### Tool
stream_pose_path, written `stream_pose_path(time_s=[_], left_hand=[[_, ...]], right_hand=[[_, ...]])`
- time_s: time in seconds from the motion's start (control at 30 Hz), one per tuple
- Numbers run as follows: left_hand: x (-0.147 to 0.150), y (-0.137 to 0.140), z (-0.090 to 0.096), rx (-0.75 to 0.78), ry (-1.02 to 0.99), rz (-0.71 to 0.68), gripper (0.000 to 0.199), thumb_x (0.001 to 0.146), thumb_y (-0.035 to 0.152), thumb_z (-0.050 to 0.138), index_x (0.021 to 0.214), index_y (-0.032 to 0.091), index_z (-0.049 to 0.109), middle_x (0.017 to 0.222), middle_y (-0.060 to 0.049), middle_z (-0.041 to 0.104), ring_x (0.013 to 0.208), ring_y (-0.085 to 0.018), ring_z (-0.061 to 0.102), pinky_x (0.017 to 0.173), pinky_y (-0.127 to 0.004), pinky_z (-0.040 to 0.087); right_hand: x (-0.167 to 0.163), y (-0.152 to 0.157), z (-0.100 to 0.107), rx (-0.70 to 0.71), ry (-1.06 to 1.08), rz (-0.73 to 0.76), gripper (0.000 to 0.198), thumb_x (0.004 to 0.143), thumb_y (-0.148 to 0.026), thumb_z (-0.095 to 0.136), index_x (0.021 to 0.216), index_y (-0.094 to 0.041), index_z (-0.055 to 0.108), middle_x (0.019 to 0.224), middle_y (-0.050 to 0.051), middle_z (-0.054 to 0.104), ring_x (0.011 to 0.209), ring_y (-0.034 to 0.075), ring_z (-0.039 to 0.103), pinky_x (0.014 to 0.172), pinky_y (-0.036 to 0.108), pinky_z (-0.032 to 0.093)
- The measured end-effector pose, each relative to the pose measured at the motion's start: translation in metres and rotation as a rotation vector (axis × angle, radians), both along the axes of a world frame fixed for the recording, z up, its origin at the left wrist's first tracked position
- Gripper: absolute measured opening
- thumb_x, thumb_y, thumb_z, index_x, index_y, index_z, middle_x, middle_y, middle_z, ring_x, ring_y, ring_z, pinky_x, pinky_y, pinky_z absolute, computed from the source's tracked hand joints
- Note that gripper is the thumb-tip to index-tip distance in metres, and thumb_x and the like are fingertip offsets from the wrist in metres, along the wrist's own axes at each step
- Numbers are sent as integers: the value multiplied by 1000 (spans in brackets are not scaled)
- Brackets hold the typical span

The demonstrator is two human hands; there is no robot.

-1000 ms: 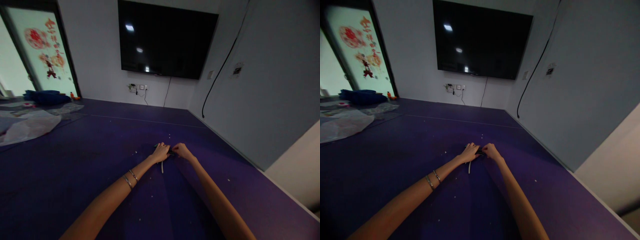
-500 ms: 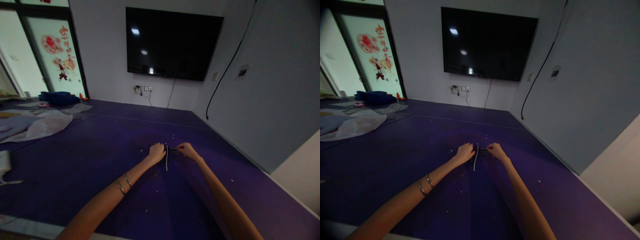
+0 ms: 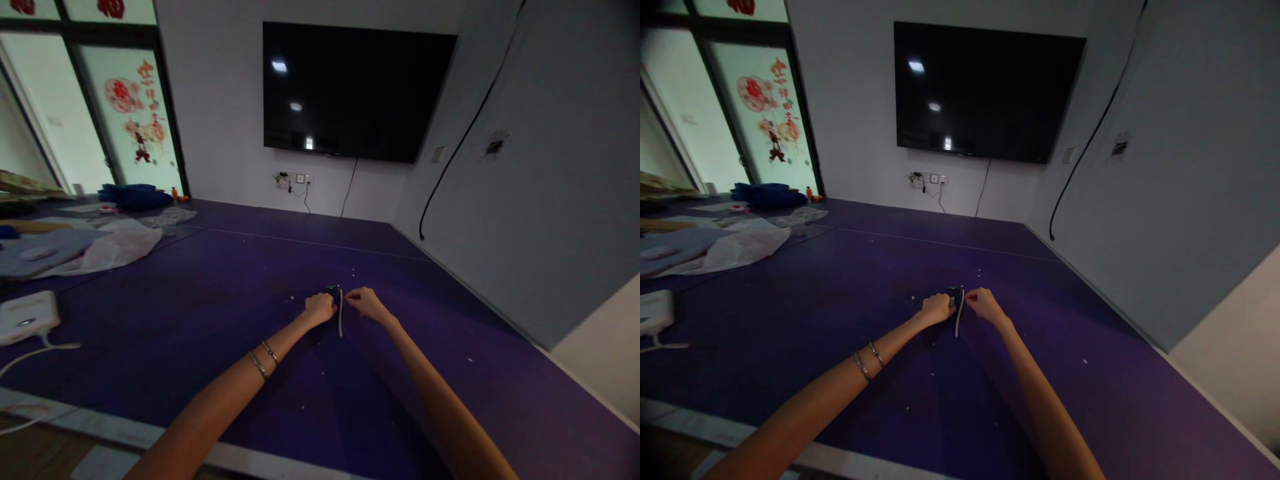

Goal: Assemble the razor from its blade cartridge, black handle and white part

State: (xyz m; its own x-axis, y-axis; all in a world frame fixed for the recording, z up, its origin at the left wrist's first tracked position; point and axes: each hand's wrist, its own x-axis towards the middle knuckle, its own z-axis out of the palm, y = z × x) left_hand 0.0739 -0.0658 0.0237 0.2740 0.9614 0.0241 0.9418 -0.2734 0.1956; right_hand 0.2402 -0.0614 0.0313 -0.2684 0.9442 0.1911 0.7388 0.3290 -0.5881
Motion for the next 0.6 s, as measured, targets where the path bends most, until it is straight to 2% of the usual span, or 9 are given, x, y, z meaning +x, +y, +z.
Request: stream_pose_path(time_s=[0.23,0.4,0.5,0.6], left_hand=[[3,1,1,-22,-29,16,33,79,39,47,99,18,61,102,-12,65,95,-26,61,75,-35,49],[-2,-5,5,-8,-84,36,30,81,38,45,96,19,61,102,-10,65,95,-24,61,74,-31,48],[-6,-10,9,11,-124,55,31,84,39,41,94,18,61,101,-9,65,96,-24,60,74,-29,46],[-7,-14,12,51,-150,58,30,84,38,40,94,18,61,101,-9,65,95,-23,60,74,-28,45]], right_hand=[[-9,-2,-2,-44,97,-144,22,73,-18,52,87,-14,70,73,3,69,39,6,51,32,13,39],[-16,6,-6,-157,360,-317,19,72,-17,58,89,-12,67,76,5,67,53,9,58,34,13,45],[-23,8,-7,-218,466,-332,19,75,-21,58,90,-10,64,79,7,67,56,9,60,39,14,50],[-33,9,-6,-270,517,-311,18,78,-25,57,85,-10,64,72,5,66,55,8,60,45,15,52]])
